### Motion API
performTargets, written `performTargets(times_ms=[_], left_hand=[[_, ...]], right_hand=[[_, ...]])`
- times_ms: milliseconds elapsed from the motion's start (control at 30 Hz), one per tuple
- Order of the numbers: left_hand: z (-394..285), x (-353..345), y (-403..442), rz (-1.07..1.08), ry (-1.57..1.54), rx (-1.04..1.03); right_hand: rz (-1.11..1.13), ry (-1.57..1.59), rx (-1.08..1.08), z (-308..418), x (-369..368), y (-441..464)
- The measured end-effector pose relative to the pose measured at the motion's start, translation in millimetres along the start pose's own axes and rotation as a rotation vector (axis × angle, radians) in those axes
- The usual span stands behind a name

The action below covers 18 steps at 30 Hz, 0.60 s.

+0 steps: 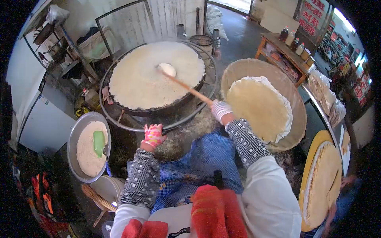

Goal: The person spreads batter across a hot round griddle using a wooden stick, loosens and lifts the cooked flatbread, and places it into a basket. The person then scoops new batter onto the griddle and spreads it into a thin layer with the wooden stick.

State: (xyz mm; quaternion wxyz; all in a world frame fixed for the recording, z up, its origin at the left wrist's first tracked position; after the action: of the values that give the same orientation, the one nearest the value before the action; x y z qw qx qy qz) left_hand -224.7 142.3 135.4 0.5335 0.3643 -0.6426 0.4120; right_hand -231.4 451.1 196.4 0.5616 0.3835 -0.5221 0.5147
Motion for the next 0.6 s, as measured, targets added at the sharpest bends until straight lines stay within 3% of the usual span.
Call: performTargets(times_ms=[133, 167, 267, 333, 400, 433, 467, 533, 567, 600], left_hand=[[39.9, 2.0, 3.5, -0.043, 0.031, 0.161], [47.7, 7.4, -0.3, -0.206, 0.080, 0.113], [85.6, 6.2, -3.4, -0.249, 0.121, 0.061], [110.2, 1.2, 0.4, -0.106, 0.412, 0.107], [139.9, -4.1, 3.4, -0.011, 0.443, 0.044], [154.6, -1.4, 1.8, -0.102, 0.410, -0.003], [168.3, 4.2, 1.0, -0.197, 0.376, -0.035], [186.4, 12.8, 1.2, -0.184, 0.442, -0.040], [201.8, 8.1, 7.2, 0.026, 0.473, 0.059], [213.5, 7.3, 12.2, 0.033, 0.478, 0.072]], right_hand=[[-0.014, -0.025, 0.008, -9.0, 21.7, -0.3], [0.000, -0.021, 0.066, -5.4, 19.0, -6.7], [0.080, -0.051, 0.129, -15.7, -0.2, -5.1], [0.054, -0.055, 0.059, -46.8, 0.6, 3.5], [0.056, -0.010, 0.028, -50.5, 15.4, 23.2], [0.063, 0.005, 0.045, -48.8, 10.7, 37.8], [0.098, 0.002, 0.035, -40.1, 6.9, 50.6], [0.214, 0.037, 0.028, -8.0, 4.9, 66.0], [0.301, 0.073, 0.022, 11.1, 5.1, 65.3], [0.338, 0.136, 0.027, 29.1, 5.4, 59.8]])
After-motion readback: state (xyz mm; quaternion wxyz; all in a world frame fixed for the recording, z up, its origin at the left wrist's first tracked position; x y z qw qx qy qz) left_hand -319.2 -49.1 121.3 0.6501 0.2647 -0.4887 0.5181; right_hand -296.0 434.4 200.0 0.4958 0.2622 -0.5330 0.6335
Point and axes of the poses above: each hand's wrist, its own y-axis towards the middle knuckle, its own x-axis out of the back of the hand, z = x × y, the point moved 8 cm from there along y, towards the middle knuckle, and after that the axes turned 1 degree about z, right-handed, at the moved point
